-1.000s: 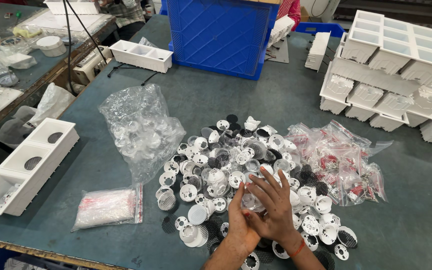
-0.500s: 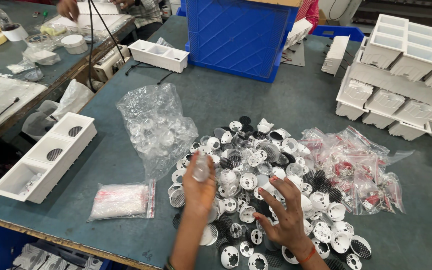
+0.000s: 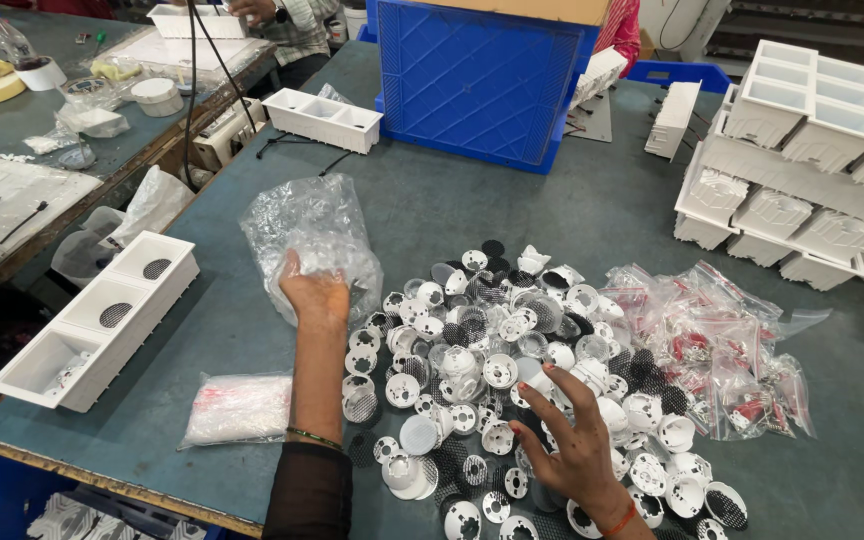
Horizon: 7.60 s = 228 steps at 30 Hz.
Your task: The person sorts through a large pile of small white plastic fixture parts, black mesh discs, and clear plastic covers spread on a workbench. They pick out the clear plastic pieces one at a time and place them into a separate pile and a plastic bag on the table.
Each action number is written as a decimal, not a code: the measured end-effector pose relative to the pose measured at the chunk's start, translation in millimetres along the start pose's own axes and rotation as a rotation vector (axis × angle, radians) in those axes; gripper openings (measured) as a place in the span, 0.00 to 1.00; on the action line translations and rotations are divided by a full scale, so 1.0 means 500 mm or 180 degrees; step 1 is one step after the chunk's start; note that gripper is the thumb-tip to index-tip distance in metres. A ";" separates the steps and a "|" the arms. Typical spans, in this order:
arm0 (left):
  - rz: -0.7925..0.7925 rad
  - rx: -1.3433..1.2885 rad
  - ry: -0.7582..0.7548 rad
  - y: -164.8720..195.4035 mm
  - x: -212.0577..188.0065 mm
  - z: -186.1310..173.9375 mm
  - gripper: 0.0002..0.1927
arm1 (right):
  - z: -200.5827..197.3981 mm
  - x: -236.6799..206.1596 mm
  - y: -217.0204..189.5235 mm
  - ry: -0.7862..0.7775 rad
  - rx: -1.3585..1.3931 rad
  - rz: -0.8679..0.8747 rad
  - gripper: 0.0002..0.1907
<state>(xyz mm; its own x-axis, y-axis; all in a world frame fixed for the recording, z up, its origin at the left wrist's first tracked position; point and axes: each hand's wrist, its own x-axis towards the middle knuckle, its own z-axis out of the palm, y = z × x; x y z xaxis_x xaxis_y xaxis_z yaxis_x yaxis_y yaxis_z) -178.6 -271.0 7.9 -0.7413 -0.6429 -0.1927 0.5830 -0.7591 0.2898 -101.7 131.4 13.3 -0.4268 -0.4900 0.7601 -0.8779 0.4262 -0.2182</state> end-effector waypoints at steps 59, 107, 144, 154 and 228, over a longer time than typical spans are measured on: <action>0.1427 0.7144 -0.3857 -0.244 -0.288 0.007 0.28 | 0.004 0.021 0.003 -0.0934 -0.0588 0.0613 0.11; 0.1389 0.6919 -0.3781 -0.248 -0.294 0.024 0.20 | 0.002 0.027 0.000 -0.0821 -0.0616 0.0777 0.21; -0.0756 0.2432 -0.1172 -0.101 -0.293 -0.042 0.22 | -0.002 0.016 -0.010 -0.0451 -0.0236 0.0513 0.08; -0.1357 0.0474 -0.0348 -0.021 -0.370 -0.193 0.19 | 0.005 0.017 -0.001 -0.0436 -0.0138 0.0491 0.09; -0.1399 0.1172 -0.0745 0.020 -0.470 -0.148 0.24 | -0.114 0.072 -0.024 -0.2604 -0.0624 0.1423 0.11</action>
<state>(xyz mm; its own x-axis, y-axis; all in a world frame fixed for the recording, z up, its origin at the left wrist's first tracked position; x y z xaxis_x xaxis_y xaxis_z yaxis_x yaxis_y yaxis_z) 26.1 -135.1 -13.2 -0.9637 -0.2070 -0.1688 0.0845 -0.8358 0.5425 -94.3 152.3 78.2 -0.7990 -0.5993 -0.0490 -0.5763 0.7865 -0.2221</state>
